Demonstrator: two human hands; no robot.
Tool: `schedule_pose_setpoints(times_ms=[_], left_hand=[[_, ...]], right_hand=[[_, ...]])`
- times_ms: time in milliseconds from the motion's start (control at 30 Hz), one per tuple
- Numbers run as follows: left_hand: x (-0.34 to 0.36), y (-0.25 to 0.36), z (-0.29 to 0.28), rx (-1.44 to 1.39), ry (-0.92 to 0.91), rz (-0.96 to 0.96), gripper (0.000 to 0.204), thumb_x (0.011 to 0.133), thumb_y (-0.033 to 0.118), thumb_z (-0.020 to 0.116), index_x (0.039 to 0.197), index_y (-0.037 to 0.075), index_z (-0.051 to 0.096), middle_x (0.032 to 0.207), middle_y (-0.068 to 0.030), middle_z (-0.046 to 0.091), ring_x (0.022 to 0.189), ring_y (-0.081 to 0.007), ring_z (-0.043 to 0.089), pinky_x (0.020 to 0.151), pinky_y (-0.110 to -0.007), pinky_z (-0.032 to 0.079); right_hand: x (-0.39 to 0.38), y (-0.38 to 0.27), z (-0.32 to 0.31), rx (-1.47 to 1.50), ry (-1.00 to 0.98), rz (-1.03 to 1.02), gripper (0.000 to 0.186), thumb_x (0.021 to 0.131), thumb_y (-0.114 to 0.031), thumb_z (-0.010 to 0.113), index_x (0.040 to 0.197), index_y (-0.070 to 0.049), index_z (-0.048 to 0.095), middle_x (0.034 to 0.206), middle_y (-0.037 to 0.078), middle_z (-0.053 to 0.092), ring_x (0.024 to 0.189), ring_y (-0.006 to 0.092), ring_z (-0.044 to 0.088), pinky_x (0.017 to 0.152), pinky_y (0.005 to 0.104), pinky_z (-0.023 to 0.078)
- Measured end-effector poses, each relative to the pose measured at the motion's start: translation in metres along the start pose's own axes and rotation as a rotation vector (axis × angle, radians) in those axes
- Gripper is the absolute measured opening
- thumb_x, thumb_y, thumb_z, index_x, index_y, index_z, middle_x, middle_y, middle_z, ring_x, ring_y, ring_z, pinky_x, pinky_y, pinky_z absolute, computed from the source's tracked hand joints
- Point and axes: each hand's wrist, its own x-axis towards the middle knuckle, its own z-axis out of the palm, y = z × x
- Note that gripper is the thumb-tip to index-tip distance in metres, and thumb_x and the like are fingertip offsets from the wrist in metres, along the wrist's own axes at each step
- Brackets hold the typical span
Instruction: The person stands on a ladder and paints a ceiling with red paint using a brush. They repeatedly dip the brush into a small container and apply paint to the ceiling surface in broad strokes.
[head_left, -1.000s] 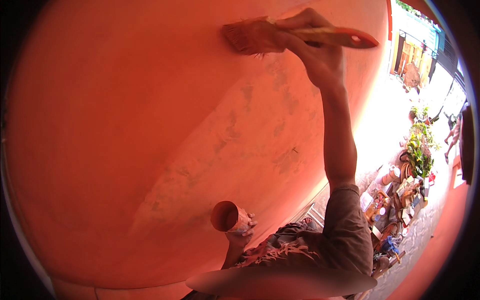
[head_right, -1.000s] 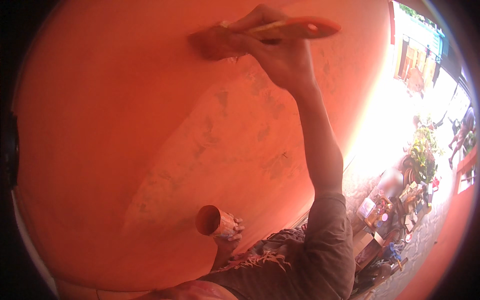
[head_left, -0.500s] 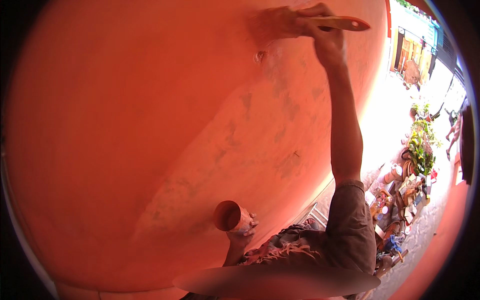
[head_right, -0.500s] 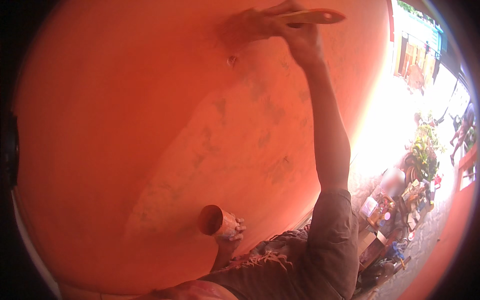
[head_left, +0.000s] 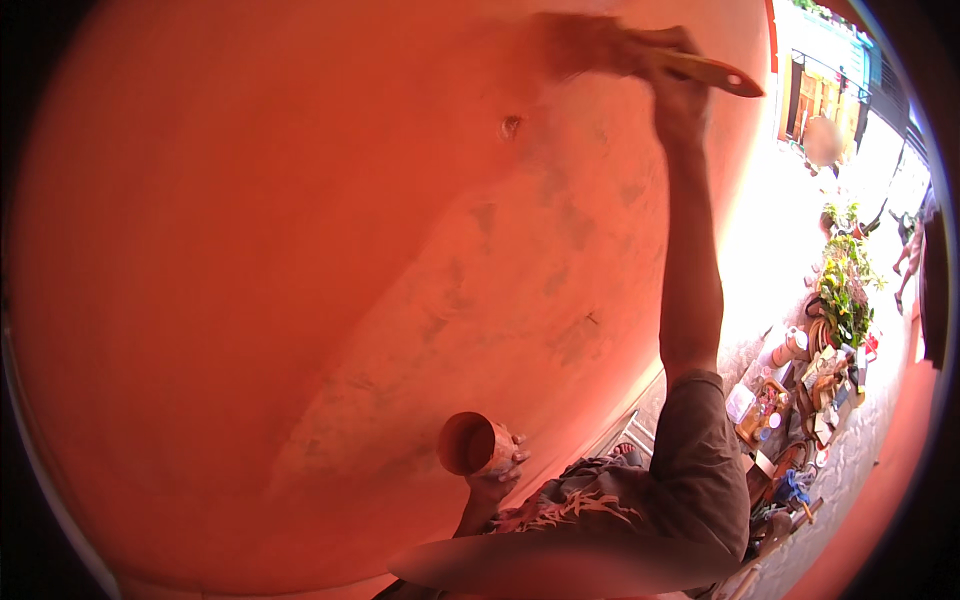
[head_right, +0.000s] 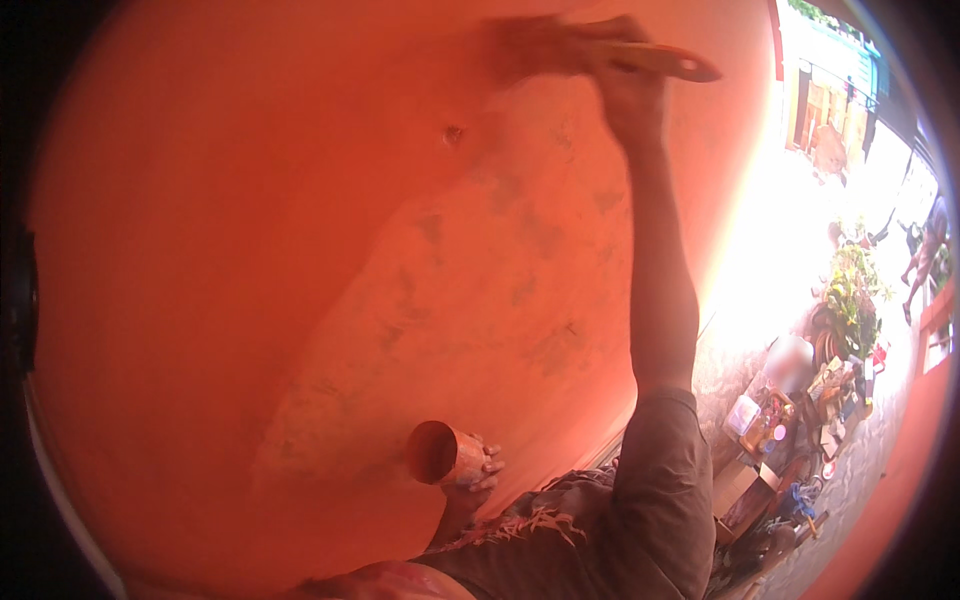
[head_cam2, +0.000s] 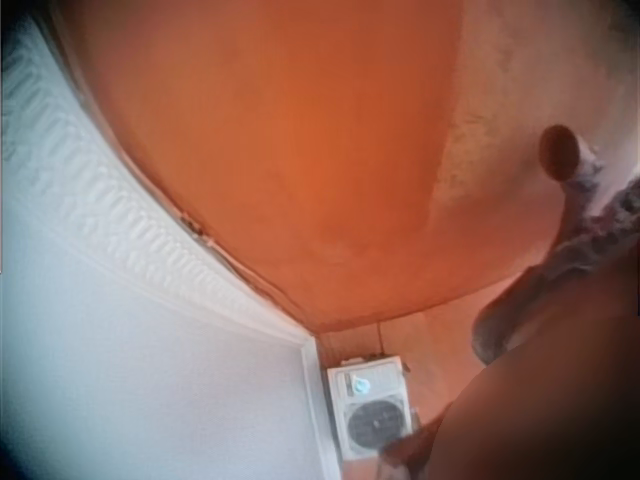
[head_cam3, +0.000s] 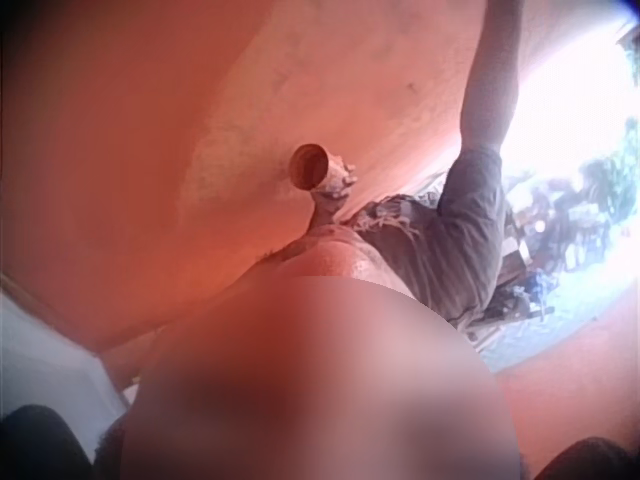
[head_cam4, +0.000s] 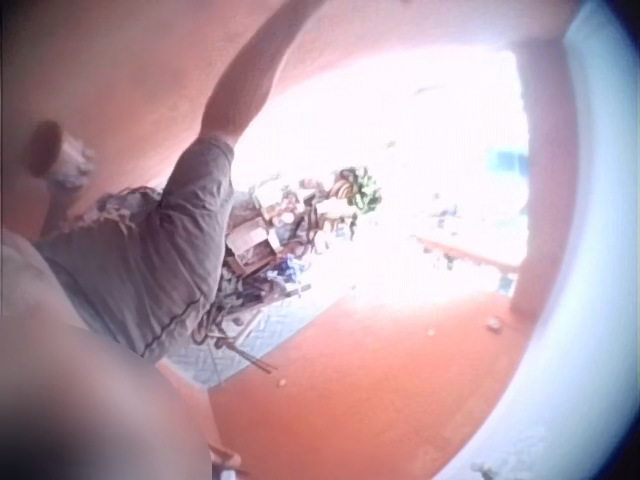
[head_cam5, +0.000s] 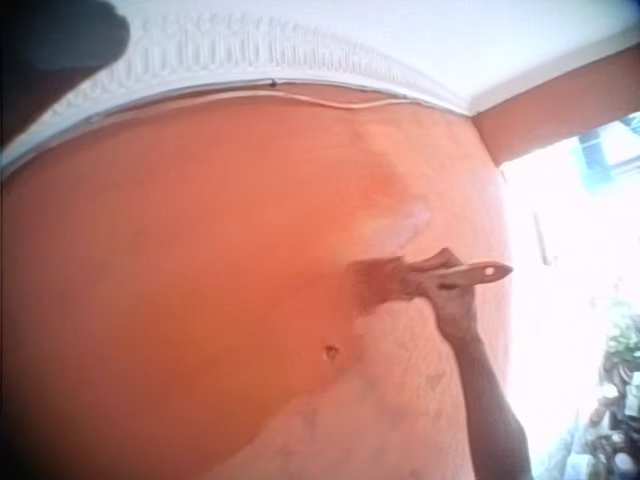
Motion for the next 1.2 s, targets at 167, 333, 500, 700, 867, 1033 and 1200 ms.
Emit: schedule_pose_setpoints(times_ms=[167,333,500,700,867,1033,1200], left_hand=[[-0.001,0.0,-0.007,-0.006,0.001,0.003,0.068,0.083,0.042,0.075,0.138,0.011,0.05,0.129,-0.018,0.044,0.108,-0.0332,0.05,0.063,-0.029,0.056],[-0.002,0.002,-0.014,-0.001,0.015,-0.012,0.068,0.083,0.042,0.075,0.138,0.011,0.05,0.129,-0.0184,0.043,0.108,-0.0334,0.05,0.063,-0.029,0.056],[0.004,0.006,-0.007,0.002,0.003,-0.041,0.069,0.082,0.041,0.076,0.138,0.011,0.05,0.129,-0.0172,0.044,0.109,-0.0329,0.05,0.064,-0.03,0.056],[0.009,0.005,-0.004,-0.016,-0.001,-0.056,0.069,0.082,0.04,0.078,0.139,0.012,0.05,0.128,-0.0157,0.044,0.11,-0.0322,0.051,0.066,-0.03,0.057],[0.017,0.01,-0.002,-0.009,-0.021,-0.106,0.07,0.081,0.039,0.079,0.139,0.013,0.051,0.128,-0.0146,0.044,0.11,-0.0316,0.051,0.067,-0.031,0.057],[0.006,0.011,-0.014,-0.042,-0.029,-0.1,0.071,0.083,0.044,0.077,0.142,0.015,0.049,0.13,-0.0154,0.044,0.111,-0.033,0.051,0.067,-0.033,0.058],[0.014,0.016,-0.007,-0.027,-0.017,-0.137,0.071,0.084,0.045,0.076,0.142,0.015,0.049,0.131,-0.0157,0.044,0.111,-0.0334,0.051,0.067,-0.033,0.059]], right_hand=[[-0.012,-0.02,-0.007,0.121,0.056,-0.01,0.013,0.087,0.001,0.066,0.099,0.003,0.063,0.096,0.013,0.069,0.084,0.0184,0.067,0.076,0.0329,0.056],[-0.051,-0.066,0.066,0.121,-0.48,-0.027,0.013,0.085,0.003,0.069,0.096,0.002,0.063,0.094,0.011,0.069,0.086,0.0156,0.066,0.076,0.0289,0.053],[-0.029,0.012,0.023,0.361,-0.116,0.129,0.013,0.089,-0.002,0.066,0.101,0.001,0.061,0.096,0.009,0.066,0.088,0.0161,0.066,0.079,0.0323,0.057],[0.041,0.073,-0.083,-0.237,0.25,-0.03,0.018,0.091,-0.011,0.067,0.102,0.003,0.065,0.107,0.01,0.067,0.094,0.0159,0.065,0.082,0.0297,0.056],[0.051,0.104,-0.077,-0.475,-0.004,-0.604,0.014,0.089,0.001,0.06,0.093,-0.004,0.072,0.093,0.008,0.072,0.086,0.0239,0.07,0.077,0.0316,0.056],[-0.053,-0.058,0.032,-0.129,-0.419,-0.012,0.007,0.086,0.006,0.069,0.093,0.003,0.069,0.1,0.011,0.074,0.094,0.0186,0.07,0.08,0.0296,0.055],[-0.002,0.01,-0.011,0.083,-0.211,0.185,0.017,0.087,-0.005,0.07,0.101,0.002,0.064,0.098,0.01,0.069,0.088,0.0167,0.068,0.08,0.031,0.057]])
